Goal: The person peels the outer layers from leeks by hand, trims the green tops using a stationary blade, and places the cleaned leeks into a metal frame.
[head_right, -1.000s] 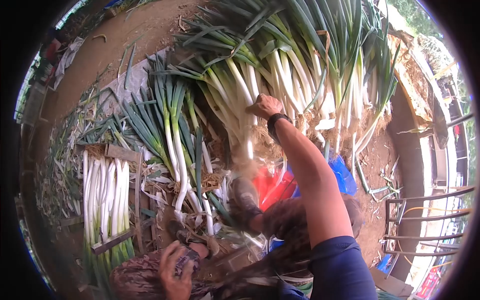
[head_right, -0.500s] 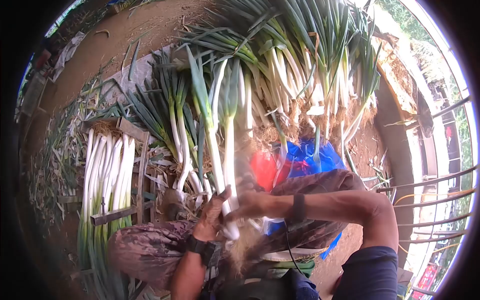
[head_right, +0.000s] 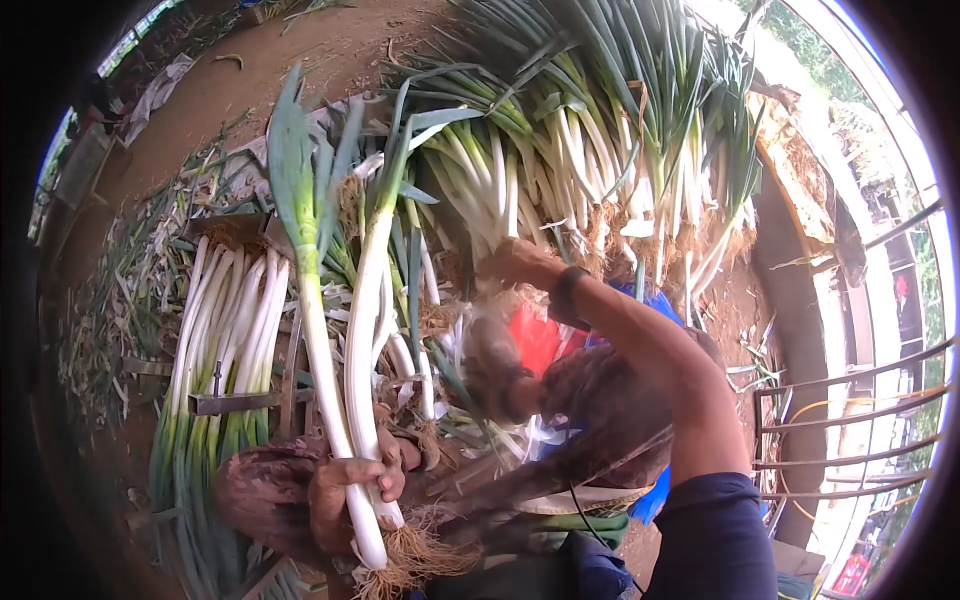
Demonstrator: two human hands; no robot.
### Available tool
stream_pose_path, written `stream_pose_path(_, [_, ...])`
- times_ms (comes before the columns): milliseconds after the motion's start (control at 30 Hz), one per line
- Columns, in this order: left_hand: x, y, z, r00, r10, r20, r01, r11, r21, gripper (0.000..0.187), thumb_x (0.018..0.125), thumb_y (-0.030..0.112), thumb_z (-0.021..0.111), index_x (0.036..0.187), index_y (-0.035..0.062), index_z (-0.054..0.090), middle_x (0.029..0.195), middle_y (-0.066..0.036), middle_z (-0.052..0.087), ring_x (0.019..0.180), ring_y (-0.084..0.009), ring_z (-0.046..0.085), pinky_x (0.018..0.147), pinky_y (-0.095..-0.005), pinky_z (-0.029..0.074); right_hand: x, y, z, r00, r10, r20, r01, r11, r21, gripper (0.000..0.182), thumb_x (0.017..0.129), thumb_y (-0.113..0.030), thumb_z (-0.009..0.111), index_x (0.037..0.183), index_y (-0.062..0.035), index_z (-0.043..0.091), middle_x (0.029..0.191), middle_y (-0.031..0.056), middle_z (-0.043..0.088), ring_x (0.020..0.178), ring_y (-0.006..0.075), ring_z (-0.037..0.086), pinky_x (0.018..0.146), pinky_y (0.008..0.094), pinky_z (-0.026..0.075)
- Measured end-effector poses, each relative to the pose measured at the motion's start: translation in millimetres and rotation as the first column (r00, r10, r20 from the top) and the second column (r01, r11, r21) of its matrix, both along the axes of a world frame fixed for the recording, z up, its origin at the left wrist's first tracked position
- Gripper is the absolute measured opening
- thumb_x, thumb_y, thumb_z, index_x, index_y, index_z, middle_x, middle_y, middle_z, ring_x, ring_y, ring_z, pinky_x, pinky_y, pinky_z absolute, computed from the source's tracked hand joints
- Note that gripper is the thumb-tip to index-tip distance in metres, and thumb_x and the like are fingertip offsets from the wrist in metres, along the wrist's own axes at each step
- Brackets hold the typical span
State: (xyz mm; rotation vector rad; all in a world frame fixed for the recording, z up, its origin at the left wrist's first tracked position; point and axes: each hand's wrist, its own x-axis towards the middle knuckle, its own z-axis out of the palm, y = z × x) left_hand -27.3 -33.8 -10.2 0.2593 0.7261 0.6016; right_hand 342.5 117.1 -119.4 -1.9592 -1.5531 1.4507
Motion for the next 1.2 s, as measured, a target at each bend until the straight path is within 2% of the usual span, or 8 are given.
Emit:
stream_pose_path(200, [40, 12, -69, 0.955, -0.065, -0.29, 0.037, 0.994, -0.099, 0.061, 0.075, 0.004, 0.069, 0.132, -0.0049, 0.047, 0.089, -0.015, 0.066, 0.067, -0.0214, 0.064, 0.058, -0.0342, 0.054, -3, 26, -113, 0.797, 0.009, 0.603, -0.384, 0.779, 0.496, 0.016, 0.082, -0.017, 0.063, 0.09, -0.0049, 0.07, 0.089, 0.0153, 0.069, 0.08, 0.0368, 0.069, 0.07, 0.0439, 0.056])
stream_pose_path(333, [59, 9, -111, 0.928, -0.001, -0.372, 0.08, 0.977, 0.198, 0.036, 0.082, 0.015, 0.07, 0.111, -0.0028, 0.059, 0.081, -0.01, 0.065, 0.065, -0.0187, 0.064, 0.058, -0.0331, 0.054, 15, 18, -96, 0.5, -0.069, 0.863, -0.272, 0.934, 0.232, 0.019, 0.088, -0.016, 0.057, 0.093, -0.0021, 0.07, 0.091, 0.019, 0.067, 0.083, 0.0314, 0.07, 0.068, 0.045, 0.055])
stream_pose_path(500, [68, -1, -137, 0.868, -0.003, -0.497, 0.108, 0.977, 0.184, 0.023, 0.083, 0.011, 0.068, 0.099, -0.0056, 0.068, 0.083, -0.008, 0.07, 0.067, -0.0158, 0.063, 0.06, -0.0303, 0.05, 67, 32, -69, 0.665, 0.095, 0.741, -0.007, 0.993, -0.122, 0.029, 0.087, -0.029, 0.064, 0.087, -0.0006, 0.069, 0.092, 0.0204, 0.068, 0.082, 0.0355, 0.069, 0.067, 0.0482, 0.052])
stream_pose_path(600, [78, 6, -134, 0.854, -0.114, -0.507, 0.161, 0.986, 0.049, 0.028, 0.084, 0.021, 0.071, 0.096, -0.0039, 0.069, 0.077, -0.005, 0.065, 0.066, -0.0137, 0.06, 0.058, -0.03, 0.047, 68, 51, -102, 0.555, -0.434, 0.709, -0.161, 0.78, 0.604, 0.025, 0.085, -0.028, 0.062, 0.08, -0.0033, 0.066, 0.077, 0.0192, 0.068, 0.073, 0.0375, 0.068, 0.065, 0.0506, 0.05])
stream_pose_path(767, [84, 13, -125, 0.783, -0.124, -0.609, 0.182, 0.983, 0.034, 0.021, 0.083, 0.016, 0.069, 0.094, -0.0018, 0.065, 0.077, -0.004, 0.062, 0.067, -0.0136, 0.058, 0.058, -0.0305, 0.045, 19, 100, -120, 0.567, -0.036, 0.823, -0.305, 0.919, 0.249, 0.02, 0.09, -0.005, 0.054, 0.102, 0.0057, 0.065, 0.09, 0.023, 0.07, 0.079, 0.0382, 0.07, 0.067, 0.0462, 0.056])
stream_pose_path(1033, [84, 8, -127, 0.799, -0.022, -0.601, 0.033, 0.999, 0.007, 0.022, 0.079, 0.019, 0.072, 0.084, -0.0026, 0.067, 0.071, -0.007, 0.066, 0.06, -0.0159, 0.061, 0.057, -0.0288, 0.047, 33, 119, -109, 0.679, -0.184, 0.711, 0.101, 0.982, 0.158, 0.037, 0.088, -0.016, 0.058, 0.117, 0.0062, 0.056, 0.099, 0.0282, 0.069, 0.096, 0.042, 0.069, 0.077, 0.0492, 0.054])
stream_pose_path(1133, [79, 8, -128, 0.801, -0.05, -0.597, 0.049, 0.999, -0.019, 0.021, 0.08, 0.018, 0.072, 0.083, -0.0027, 0.067, 0.071, -0.007, 0.066, 0.06, -0.0162, 0.062, 0.057, -0.0294, 0.048, 67, 104, -92, 0.957, 0.163, 0.24, -0.234, 0.923, 0.306, 0.032, 0.084, -0.027, 0.071, 0.099, 0.0007, 0.065, 0.092, 0.0136, 0.069, 0.083, 0.0252, 0.068, 0.07, 0.0366, 0.053])
stream_pose_path(1200, [71, 12, -127, 0.864, -0.088, -0.495, 0.06, 0.996, -0.072, 0.026, 0.077, 0.005, 0.075, 0.099, -0.0033, 0.063, 0.083, -0.008, 0.067, 0.062, -0.0165, 0.063, 0.053, -0.0308, 0.048, 41, 72, -25, 0.947, 0.175, 0.269, -0.191, 0.981, 0.034, 0.016, 0.09, -0.015, 0.07, 0.094, -0.0006, 0.067, 0.088, 0.0068, 0.063, 0.074, 0.0109, 0.058, 0.059, 0.0279, 0.045])
